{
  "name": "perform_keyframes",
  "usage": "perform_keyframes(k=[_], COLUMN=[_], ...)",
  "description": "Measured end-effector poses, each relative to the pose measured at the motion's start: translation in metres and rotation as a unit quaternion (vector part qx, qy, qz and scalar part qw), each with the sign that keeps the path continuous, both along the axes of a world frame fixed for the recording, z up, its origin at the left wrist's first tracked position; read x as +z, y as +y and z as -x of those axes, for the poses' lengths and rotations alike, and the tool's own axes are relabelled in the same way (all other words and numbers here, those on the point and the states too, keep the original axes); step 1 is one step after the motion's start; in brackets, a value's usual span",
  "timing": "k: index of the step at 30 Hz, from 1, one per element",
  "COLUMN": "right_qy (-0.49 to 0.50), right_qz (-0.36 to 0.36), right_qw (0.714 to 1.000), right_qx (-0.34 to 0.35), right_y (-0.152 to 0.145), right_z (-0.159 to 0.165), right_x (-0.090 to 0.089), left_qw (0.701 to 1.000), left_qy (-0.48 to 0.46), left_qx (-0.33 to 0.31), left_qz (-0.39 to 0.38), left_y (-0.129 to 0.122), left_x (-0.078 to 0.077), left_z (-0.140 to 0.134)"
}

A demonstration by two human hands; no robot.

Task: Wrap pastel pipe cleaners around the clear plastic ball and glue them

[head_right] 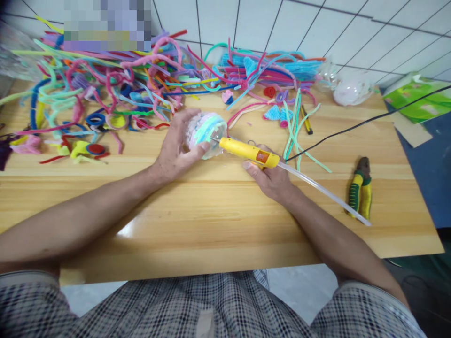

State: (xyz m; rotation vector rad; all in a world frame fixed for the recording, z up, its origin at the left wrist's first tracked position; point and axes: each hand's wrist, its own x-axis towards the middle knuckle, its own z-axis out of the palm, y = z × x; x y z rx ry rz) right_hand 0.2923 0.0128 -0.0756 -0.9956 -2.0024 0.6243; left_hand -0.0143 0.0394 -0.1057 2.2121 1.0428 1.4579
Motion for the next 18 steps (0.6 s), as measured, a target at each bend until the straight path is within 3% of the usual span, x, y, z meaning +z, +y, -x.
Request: perform_keyframes(k=[18], right_qy=[-0.010], right_qz=[0.015], right_qw=[1.000], right_qx=[-0.015], right_y=[-0.0012], right_z=[-0.0006], right_x=[0.0002], left_qw=[1.000], left_qy=[-0.001], left_qx=[0.000], left_qz=[0.013], left_y=[-0.0006], left_x=[0.0006], left_z=[-0.0006])
